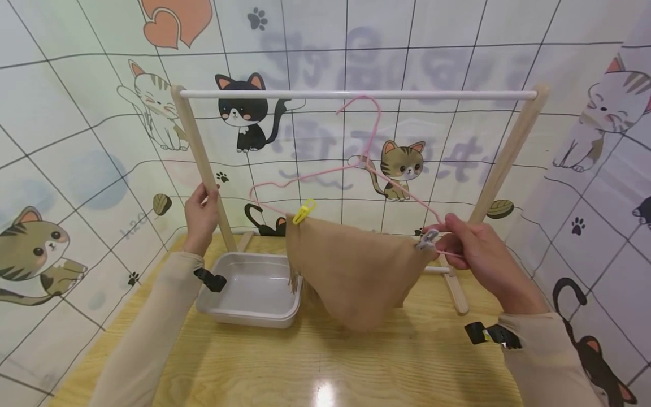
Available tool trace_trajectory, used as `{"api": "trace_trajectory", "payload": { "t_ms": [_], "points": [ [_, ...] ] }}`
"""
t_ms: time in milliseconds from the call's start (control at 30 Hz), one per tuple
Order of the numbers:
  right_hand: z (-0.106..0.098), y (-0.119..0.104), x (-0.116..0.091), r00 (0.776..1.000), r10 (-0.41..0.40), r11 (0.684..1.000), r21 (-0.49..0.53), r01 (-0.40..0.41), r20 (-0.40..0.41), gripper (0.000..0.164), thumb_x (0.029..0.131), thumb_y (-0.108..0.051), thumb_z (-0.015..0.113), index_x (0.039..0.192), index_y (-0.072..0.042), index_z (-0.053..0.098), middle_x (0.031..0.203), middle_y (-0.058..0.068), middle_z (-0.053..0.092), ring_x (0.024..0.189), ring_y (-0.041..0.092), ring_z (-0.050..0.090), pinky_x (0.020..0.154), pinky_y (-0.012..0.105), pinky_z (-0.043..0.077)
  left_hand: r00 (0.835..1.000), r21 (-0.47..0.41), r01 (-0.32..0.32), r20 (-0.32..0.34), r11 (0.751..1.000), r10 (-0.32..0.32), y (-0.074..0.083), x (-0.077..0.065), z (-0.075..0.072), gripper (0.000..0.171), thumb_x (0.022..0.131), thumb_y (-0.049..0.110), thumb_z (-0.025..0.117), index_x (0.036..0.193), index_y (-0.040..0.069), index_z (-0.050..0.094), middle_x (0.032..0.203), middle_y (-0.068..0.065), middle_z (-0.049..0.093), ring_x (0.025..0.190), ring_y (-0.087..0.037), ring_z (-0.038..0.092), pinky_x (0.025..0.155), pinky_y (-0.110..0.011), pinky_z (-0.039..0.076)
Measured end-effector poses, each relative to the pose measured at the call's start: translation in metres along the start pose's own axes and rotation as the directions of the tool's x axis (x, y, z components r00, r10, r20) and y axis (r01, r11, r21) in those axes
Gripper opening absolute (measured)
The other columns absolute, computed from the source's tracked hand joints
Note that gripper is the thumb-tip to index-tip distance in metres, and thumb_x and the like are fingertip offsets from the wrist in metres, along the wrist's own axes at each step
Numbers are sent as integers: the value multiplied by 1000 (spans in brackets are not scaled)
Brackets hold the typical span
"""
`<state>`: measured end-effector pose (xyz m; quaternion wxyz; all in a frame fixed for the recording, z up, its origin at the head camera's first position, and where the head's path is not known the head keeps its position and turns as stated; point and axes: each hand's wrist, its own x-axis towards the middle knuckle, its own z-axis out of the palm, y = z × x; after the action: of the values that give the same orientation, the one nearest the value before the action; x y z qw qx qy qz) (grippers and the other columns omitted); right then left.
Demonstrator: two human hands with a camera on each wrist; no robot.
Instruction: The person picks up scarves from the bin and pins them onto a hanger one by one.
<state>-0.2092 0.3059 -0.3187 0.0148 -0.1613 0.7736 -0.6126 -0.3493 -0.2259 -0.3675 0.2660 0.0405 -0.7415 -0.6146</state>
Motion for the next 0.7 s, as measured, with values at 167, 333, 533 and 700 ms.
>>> {"api": "trace_trajectory", "payload": {
  "t_ms": [167, 333, 533, 700],
  "points": [
    [4, -2, 8, 1000, -17, 987, 161, 13, 24, 48, 111, -34, 42, 105, -3, 78, 84, 1, 73, 51, 8, 43, 48, 36, 23, 1000, -1, 8, 14, 1000, -8, 2, -1, 0, 37, 108, 19, 51, 142, 6, 58, 145, -14, 58, 123, -37, 62, 101, -51, 49],
    [6, -4, 14, 998, -37, 975, 220, 26, 44, 44, 111, -33, 42, 109, -9, 78, 76, 2, 71, 50, 12, 36, 49, 34, 23, 1000, -2, 0, 18, 1000, 0, 2, -1, 0, 36, 108, 18, 51, 141, 4, 59, 144, -15, 58, 124, -41, 60, 101, -52, 49],
    [9, -6, 19, 999, -9, 969, 248, -1, 40, 43, 110, -36, 44, 110, -9, 77, 73, 1, 68, 51, 9, 41, 52, 36, 19, 1000, -1, -8, 15, 1000, 8, 0, 0, 0, 36, 108, 18, 51, 140, 3, 59, 144, -16, 58, 125, -42, 60, 101, -53, 49],
    [10, -7, 24, 999, 18, 966, 258, -26, 32, 43, 108, -39, 46, 113, -9, 76, 75, 1, 69, 53, 5, 49, 49, 32, 22, 1000, 5, -8, 15, 1000, 8, -1, 0, -1, 36, 108, 19, 51, 141, 4, 59, 145, -16, 57, 126, -43, 60, 102, -55, 48]
  ]
}}
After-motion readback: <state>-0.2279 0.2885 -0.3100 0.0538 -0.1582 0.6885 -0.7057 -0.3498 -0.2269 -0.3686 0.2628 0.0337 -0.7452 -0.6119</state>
